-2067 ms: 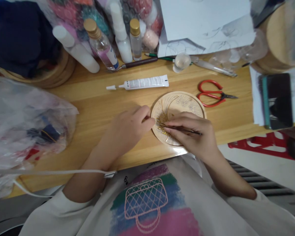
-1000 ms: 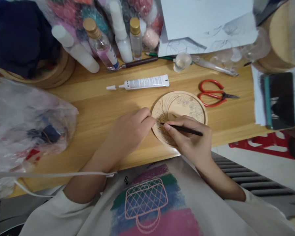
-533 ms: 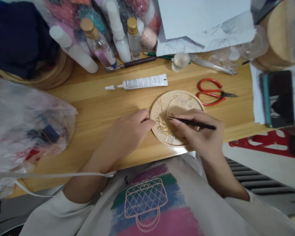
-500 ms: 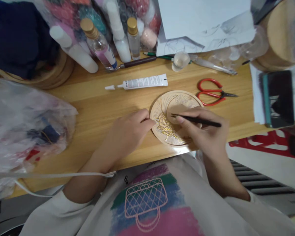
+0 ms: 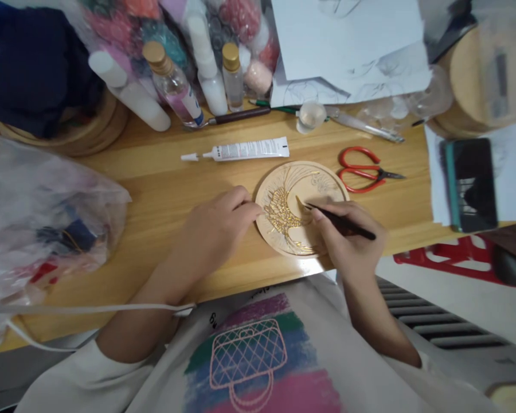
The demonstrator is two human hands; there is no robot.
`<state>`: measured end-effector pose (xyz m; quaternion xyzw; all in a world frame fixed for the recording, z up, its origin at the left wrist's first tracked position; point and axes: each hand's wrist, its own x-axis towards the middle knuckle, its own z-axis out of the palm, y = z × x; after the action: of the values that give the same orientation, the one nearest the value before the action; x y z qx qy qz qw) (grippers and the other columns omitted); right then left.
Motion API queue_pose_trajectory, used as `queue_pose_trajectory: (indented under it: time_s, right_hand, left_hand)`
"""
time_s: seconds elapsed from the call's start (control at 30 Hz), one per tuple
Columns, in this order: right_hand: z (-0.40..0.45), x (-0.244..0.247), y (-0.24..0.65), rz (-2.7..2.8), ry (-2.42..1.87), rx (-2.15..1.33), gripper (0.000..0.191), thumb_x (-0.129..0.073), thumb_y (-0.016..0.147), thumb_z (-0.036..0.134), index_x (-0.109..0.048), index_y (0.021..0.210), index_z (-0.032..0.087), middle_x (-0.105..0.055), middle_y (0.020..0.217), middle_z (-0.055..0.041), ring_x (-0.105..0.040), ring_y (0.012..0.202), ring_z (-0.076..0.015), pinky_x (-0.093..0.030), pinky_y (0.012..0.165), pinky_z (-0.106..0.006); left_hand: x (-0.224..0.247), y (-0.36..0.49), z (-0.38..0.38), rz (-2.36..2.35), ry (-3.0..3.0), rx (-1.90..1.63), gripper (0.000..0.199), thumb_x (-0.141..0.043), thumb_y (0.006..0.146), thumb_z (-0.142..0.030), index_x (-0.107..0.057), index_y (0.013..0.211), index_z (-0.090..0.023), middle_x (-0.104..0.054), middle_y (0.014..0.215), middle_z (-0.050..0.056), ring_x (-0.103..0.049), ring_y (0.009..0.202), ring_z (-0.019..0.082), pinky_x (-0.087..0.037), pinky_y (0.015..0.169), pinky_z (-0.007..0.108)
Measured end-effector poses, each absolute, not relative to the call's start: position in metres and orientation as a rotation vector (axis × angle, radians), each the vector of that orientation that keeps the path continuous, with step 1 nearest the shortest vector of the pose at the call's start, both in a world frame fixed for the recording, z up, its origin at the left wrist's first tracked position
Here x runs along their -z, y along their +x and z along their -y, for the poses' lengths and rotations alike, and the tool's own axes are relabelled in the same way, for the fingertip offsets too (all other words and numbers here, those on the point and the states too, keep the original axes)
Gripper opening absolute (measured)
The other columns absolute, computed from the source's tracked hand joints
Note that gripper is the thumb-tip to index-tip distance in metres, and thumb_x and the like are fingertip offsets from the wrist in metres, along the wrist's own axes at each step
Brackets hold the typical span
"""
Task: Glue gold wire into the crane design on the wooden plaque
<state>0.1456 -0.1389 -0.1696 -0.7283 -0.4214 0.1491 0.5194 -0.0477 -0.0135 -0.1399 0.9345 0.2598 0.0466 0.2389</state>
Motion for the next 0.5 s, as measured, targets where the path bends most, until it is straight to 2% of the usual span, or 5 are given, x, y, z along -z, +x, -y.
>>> queue_pose_trajectory:
  time_s: [0.13,0.3,0.5]
  right_hand:
    - [0.145,0.173,0.143,1.081,-1.718,-0.308,0.013,-0.075,0.081,0.016,-0.075,0.09,0.025,-0.076,0.085,-0.0019,-0.07,0.08,-0.0181,-0.057,0.074,-0.035]
    - [0.145,0.175,0.145,1.138,-1.695,-0.288,0.017,-0.074,0.081,0.012,-0.073,0.093,0.024,-0.074,0.085,-0.0014,-0.069,0.079,-0.0164,-0.056,0.071,-0.031]
    - [0.149,0.173,0.145,1.186,-1.708,-0.256,0.011,-0.072,0.083,0.014,-0.071,0.091,0.022,-0.073,0.082,-0.0014,-0.068,0.076,-0.016,-0.056,0.068,-0.03]
  left_hand:
    - [0.142,-0.044,0.013,-0.791,2.644,-0.244,0.032,-0.037,0.104,-0.028,-0.066,0.096,-0.018,-0.068,0.099,0.006,-0.065,0.084,0.018,-0.047,0.064,0.027]
    - [0.15,-0.044,0.01,-0.732,2.592,-0.359,0.024,-0.04,0.104,-0.021,-0.064,0.105,-0.018,-0.069,0.126,0.008,-0.067,0.114,0.021,-0.057,0.089,0.033]
    - [0.157,-0.043,0.017,-0.584,2.785,-0.574,0.024,-0.041,0.103,-0.014,-0.065,0.107,-0.014,-0.074,0.116,0.01,-0.07,0.107,0.019,-0.057,0.096,0.029]
